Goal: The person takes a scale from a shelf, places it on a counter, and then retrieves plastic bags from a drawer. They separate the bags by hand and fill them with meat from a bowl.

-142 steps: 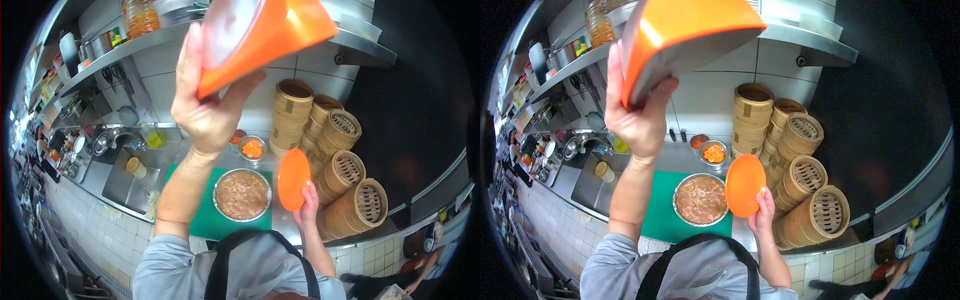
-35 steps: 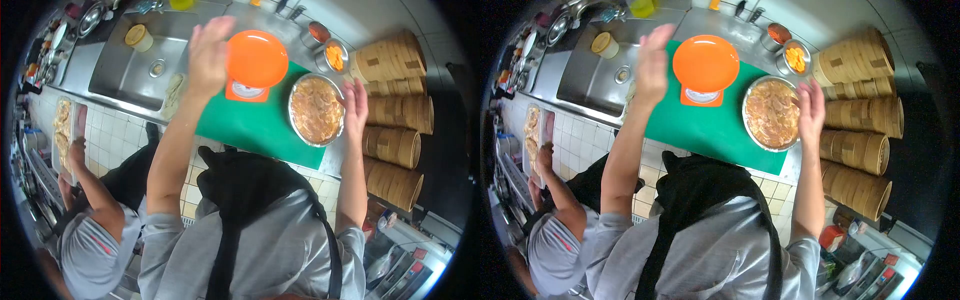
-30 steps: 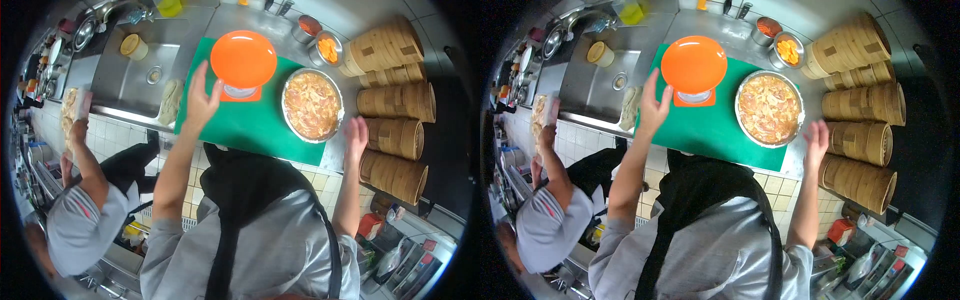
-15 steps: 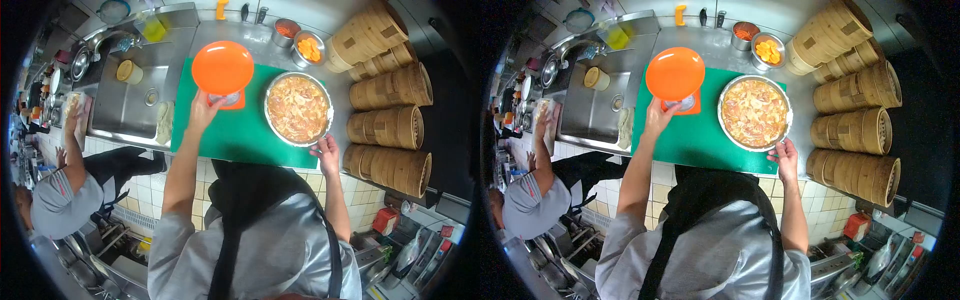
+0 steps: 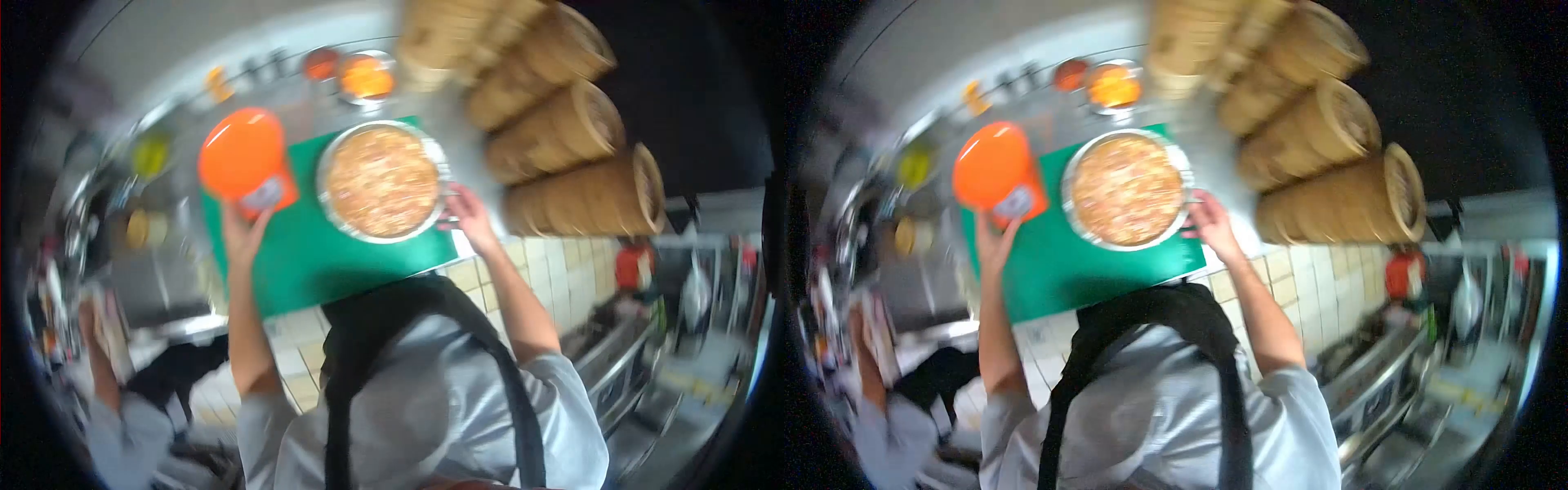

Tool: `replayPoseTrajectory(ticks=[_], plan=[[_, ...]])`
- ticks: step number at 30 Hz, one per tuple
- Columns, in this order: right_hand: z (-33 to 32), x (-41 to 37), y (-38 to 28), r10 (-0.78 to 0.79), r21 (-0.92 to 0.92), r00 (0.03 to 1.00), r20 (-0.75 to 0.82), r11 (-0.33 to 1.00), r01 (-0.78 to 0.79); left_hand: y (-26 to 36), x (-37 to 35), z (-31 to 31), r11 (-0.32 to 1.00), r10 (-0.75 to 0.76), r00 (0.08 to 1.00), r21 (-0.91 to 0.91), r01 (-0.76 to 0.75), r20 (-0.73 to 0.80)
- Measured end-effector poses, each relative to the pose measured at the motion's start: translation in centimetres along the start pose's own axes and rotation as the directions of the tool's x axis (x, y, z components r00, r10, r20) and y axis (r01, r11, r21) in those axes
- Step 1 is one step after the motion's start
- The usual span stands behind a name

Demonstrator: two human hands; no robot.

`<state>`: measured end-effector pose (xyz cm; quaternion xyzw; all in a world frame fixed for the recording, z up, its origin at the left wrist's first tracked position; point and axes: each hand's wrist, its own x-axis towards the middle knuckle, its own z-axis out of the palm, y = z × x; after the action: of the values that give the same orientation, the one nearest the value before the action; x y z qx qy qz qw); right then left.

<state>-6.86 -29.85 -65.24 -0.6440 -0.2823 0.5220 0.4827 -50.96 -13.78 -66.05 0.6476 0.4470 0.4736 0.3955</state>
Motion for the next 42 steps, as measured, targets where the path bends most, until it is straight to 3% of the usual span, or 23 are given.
replayPoseTrajectory(ticks=[1,2,3,5,8,10,12,14,17,20,22,24,28,31,34,35,40,42], plan=[[-0.7,-0.6,-0.7,0.009,-0.006,1.000,-0.001,1.000,-0.009,2.1,-1.0,0.0,0.951,0.034,0.999,0.308,-0.031,-0.007],[-1.9,-1.4,-0.7,-0.041,-0.008,0.999,0.015,0.999,0.041,2.2,-2.2,-0.3,0.908,-0.053,0.999,0.417,0.051,-0.007],[-3.2,-2.2,-0.7,-0.069,-0.018,0.997,-0.025,0.997,0.069,4.4,-3.3,-0.3,0.807,-0.056,0.997,0.590,0.015,0.051],[-5.6,-4.3,-0.2,-0.155,-0.005,0.984,-0.083,0.988,0.155,7.2,-4.6,-1.1,0.737,-0.443,0.864,0.647,0.197,0.241],[-9.2,-7.7,1.4,-0.140,0.117,0.927,-0.348,0.975,0.191,17.3,-3.6,4.1,0.846,-0.486,0.720,0.473,0.245,0.496],[-12.0,-10.0,2.6,-0.178,0.135,0.848,-0.499,0.951,0.279,19.9,-2.6,8.6,0.959,-0.280,0.720,0.215,0.183,0.635],[-14.2,-12.1,2.9,-0.199,0.125,0.752,-0.629,0.928,0.351,22.1,-1.0,13.5,0.987,-0.148,0.696,0.147,0.061,0.703],[-16.0,-14.2,1.8,-0.208,0.099,0.653,-0.728,0.911,0.400,23.7,0.8,19.2,0.978,-0.134,0.617,0.004,0.207,0.776],[-18.4,-15.8,-0.2,-0.258,0.035,0.538,-0.803,0.880,0.474,25.7,2.8,27.0,0.964,-0.117,0.529,-0.033,0.265,0.840],[-19.8,-16.6,-2.6,-0.376,-0.090,0.512,-0.772,0.862,0.498,27.5,3.9,35.1,0.961,-0.010,0.479,-0.125,0.249,0.878],[-20.5,-16.6,-3.7,-0.443,-0.142,0.546,-0.711,0.851,0.506,28.5,4.4,39.3,0.914,0.005,0.391,-0.163,0.371,0.920],[-20.6,-16.5,-5.3,-0.505,-0.201,0.552,-0.664,0.831,0.519,30.0,4.1,42.0,0.893,-0.045,0.362,-0.124,0.432,0.931],[-21.0,-16.1,-7.0,-0.547,-0.232,0.552,-0.629,0.810,0.538,31.1,3.5,45.3,0.886,-0.106,0.308,-0.050,0.460,0.946],[-20.9,-16.3,-7.9,-0.525,-0.185,0.560,-0.641,0.814,0.551,31.4,2.9,45.6,0.896,-0.107,0.438,-0.105,0.432,0.892],[-20.8,-16.4,-8.6,-0.498,-0.141,0.561,-0.662,0.817,0.559,32.9,4.0,44.3,0.963,-0.095,0.379,-0.011,0.268,0.921],[-20.8,-16.5,-9.1,-0.494,-0.130,0.560,-0.665,0.815,0.565,33.3,4.4,44.2,0.961,-0.095,0.357,-0.008,0.276,0.929],[-19.9,-16.9,-11.3,-0.519,-0.168,0.455,-0.724,0.773,0.612,35.4,5.4,43.3,0.950,-0.111,0.309,0.009,0.312,0.945],[-19.0,-17.3,-11.9,-0.526,-0.179,0.424,-0.737,0.757,0.628,35.5,5.0,42.6,0.951,-0.020,0.351,-0.091,0.297,0.936]])
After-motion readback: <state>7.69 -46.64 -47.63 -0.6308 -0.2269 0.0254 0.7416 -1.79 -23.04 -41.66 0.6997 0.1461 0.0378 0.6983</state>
